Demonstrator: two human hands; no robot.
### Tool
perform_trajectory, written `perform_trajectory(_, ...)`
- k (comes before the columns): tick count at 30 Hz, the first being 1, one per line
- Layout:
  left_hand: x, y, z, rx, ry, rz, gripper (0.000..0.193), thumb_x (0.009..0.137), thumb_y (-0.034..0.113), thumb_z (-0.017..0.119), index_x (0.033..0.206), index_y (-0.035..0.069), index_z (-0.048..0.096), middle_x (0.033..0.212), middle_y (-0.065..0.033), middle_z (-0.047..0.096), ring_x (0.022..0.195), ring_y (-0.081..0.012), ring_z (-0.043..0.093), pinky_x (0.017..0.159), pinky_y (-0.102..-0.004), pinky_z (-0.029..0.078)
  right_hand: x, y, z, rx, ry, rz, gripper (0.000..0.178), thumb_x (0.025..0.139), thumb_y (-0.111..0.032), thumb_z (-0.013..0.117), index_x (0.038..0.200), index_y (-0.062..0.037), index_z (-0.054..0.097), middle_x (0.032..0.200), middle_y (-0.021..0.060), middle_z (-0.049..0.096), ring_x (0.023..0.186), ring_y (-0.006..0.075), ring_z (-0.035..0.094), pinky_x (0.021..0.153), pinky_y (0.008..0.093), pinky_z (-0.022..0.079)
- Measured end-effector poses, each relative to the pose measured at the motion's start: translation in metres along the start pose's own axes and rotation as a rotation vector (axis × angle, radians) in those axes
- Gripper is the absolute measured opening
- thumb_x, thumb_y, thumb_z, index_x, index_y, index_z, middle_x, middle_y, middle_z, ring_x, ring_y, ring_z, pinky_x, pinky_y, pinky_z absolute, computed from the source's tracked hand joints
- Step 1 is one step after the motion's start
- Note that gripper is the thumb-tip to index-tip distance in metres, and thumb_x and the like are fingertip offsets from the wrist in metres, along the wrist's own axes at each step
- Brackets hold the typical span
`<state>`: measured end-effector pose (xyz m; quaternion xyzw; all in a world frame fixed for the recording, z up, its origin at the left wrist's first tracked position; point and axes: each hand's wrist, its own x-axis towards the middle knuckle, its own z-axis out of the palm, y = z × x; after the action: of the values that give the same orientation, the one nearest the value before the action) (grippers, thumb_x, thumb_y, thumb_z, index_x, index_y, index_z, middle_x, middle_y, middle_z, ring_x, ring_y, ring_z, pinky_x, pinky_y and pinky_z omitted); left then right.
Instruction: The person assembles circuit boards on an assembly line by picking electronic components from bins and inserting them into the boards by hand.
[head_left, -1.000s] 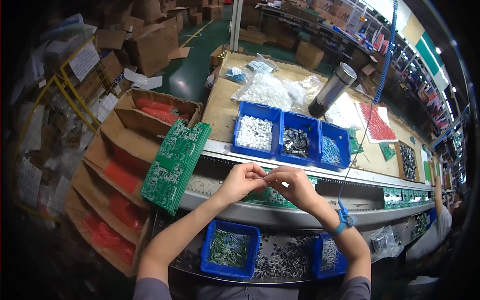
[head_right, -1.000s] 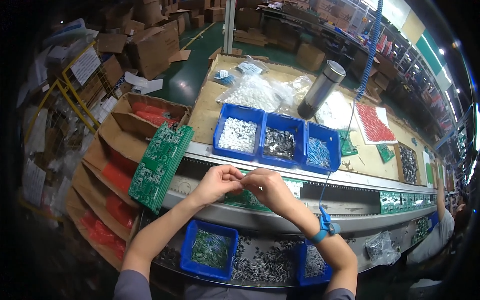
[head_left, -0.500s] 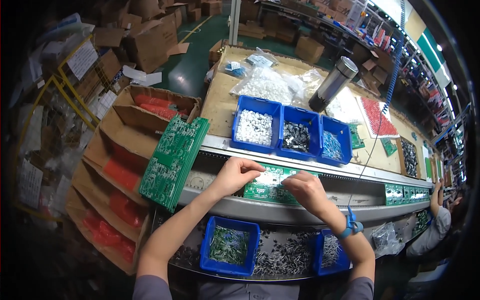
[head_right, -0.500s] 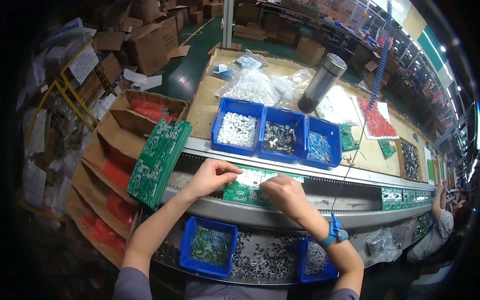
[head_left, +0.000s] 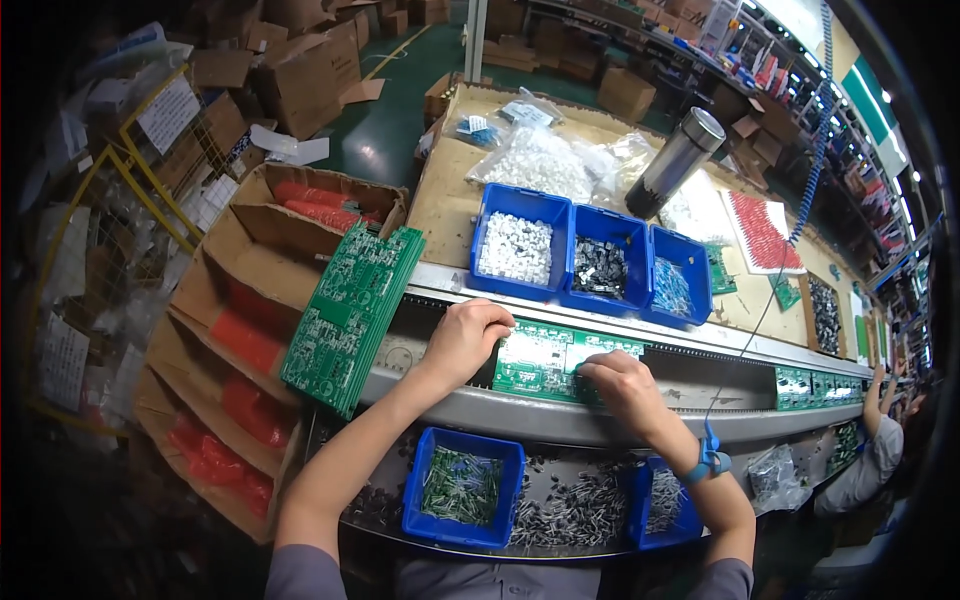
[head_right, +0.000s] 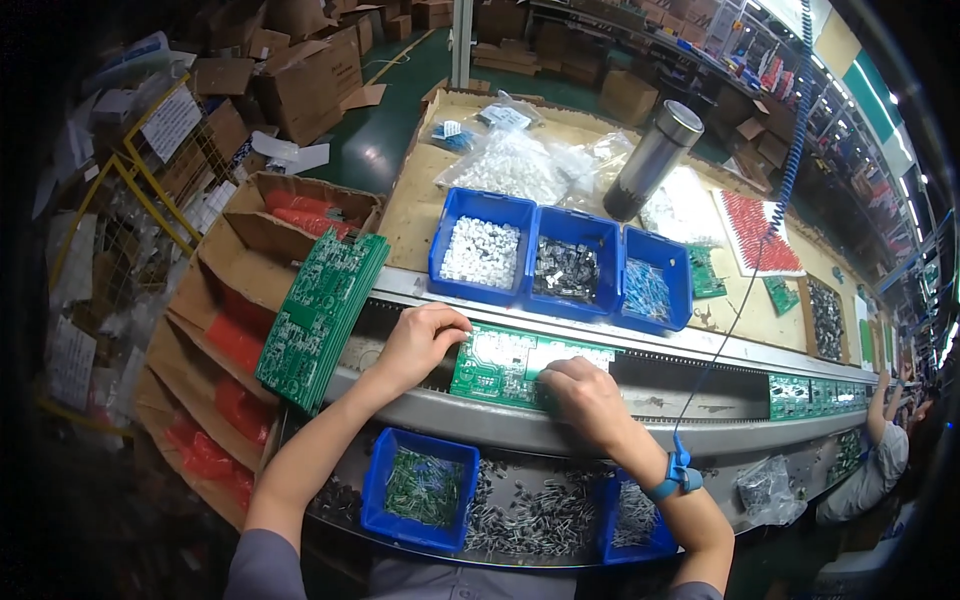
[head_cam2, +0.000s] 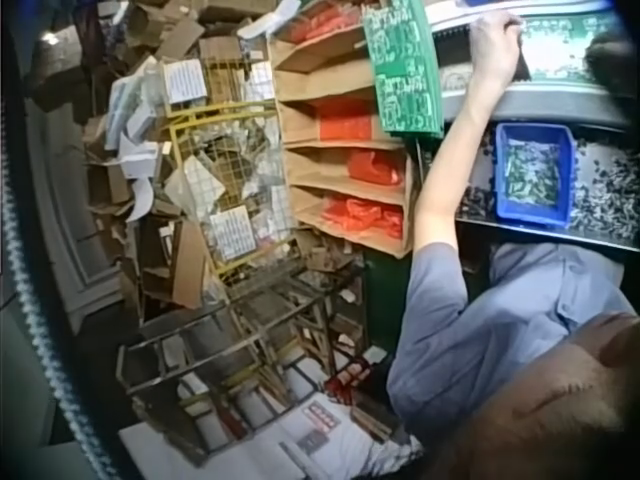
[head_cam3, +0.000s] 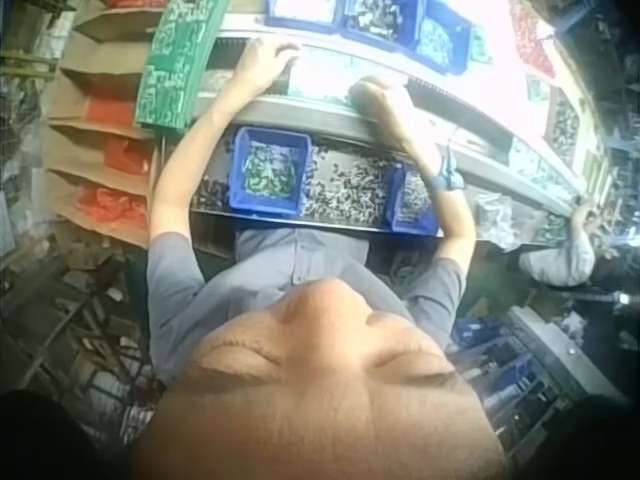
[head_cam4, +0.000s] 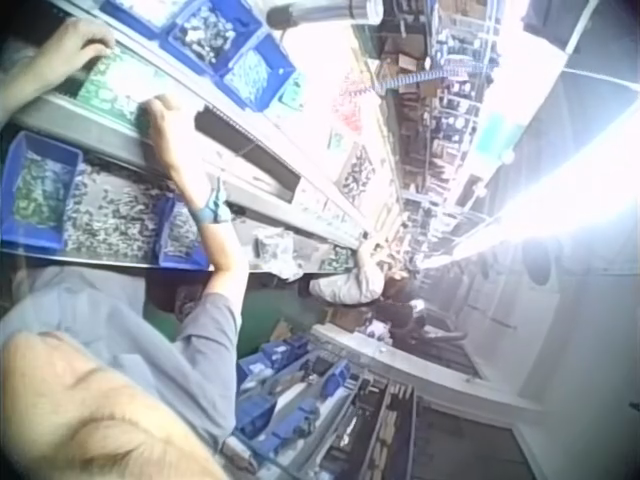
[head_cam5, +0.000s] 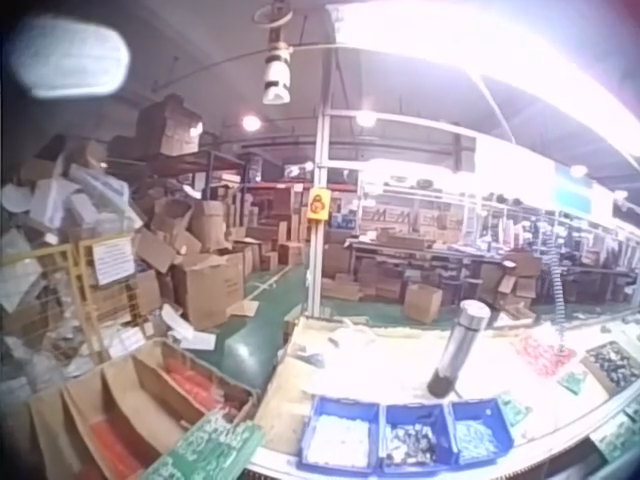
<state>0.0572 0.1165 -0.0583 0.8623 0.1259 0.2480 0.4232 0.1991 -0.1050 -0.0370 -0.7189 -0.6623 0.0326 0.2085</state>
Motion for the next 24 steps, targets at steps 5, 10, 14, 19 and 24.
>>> perform_trajectory(5, -0.0001, 0.0009, 0.0000, -0.020, 0.012, -0.019, 0.011, 0.074, 0.001, 0.063, 0.084, -0.001, 0.067, 0.083, -0.0160, 0.066, 0.076, -0.0319, 0.064, 0.070, -0.0369, 0.051, -0.0005, -0.0009, 0.0011, -0.033, 0.006, -0.001, 0.028, 0.067, 0.001, 0.057, 0.095, -0.0037, 0.062, 0.093, 0.0093, 0.061, 0.086, 0.0278, 0.057, 0.076, 0.0354, 0.048)
perform_trajectory(10, -0.0010, 0.0002, -0.0005, -0.006, -0.022, -0.040, 0.011, 0.076, 0.000, 0.062, 0.086, -0.002, 0.067, 0.083, -0.0141, 0.065, 0.073, -0.0249, 0.064, 0.065, -0.0316, 0.050, -0.0009, 0.0000, 0.0039, -0.080, 0.011, 0.003, 0.028, 0.068, 0.001, 0.057, 0.095, -0.0053, 0.062, 0.092, 0.0091, 0.059, 0.084, 0.0274, 0.057, 0.075, 0.0350, 0.048)
perform_trajectory(14, -0.0004, -0.0010, -0.0009, 0.079, -0.045, -0.001, 0.011, 0.076, 0.003, 0.063, 0.085, -0.002, 0.067, 0.083, -0.0138, 0.065, 0.071, -0.0235, 0.063, 0.064, -0.0313, 0.049, 0.0025, -0.0029, 0.0025, -0.105, 0.004, 0.031, 0.026, 0.068, 0.000, 0.057, 0.093, -0.0061, 0.061, 0.088, 0.0092, 0.057, 0.082, 0.0270, 0.056, 0.073, 0.0353, 0.048)
perform_trajectory(19, 0.0002, 0.0006, -0.0040, 0.056, -0.041, 0.029, 0.012, 0.076, 0.006, 0.065, 0.084, -0.002, 0.067, 0.080, -0.0136, 0.065, 0.068, -0.0224, 0.062, 0.063, -0.0311, 0.049, 0.0041, -0.0039, 0.0030, -0.066, 0.065, 0.032, 0.021, 0.069, 0.000, 0.057, 0.089, -0.0063, 0.062, 0.084, 0.0089, 0.057, 0.080, 0.0269, 0.056, 0.071, 0.0357, 0.047)
perform_trajectory(24, 0.0012, 0.0050, -0.0043, -0.046, -0.050, -0.075, 0.011, 0.076, 0.006, 0.066, 0.083, -0.002, 0.067, 0.077, -0.0137, 0.066, 0.066, -0.0235, 0.063, 0.062, -0.0305, 0.049, 0.0026, -0.0020, 0.0032, -0.059, 0.095, 0.027, 0.017, 0.070, 0.000, 0.057, 0.085, -0.0064, 0.062, 0.083, 0.0088, 0.056, 0.079, 0.0269, 0.056, 0.070, 0.0360, 0.047)
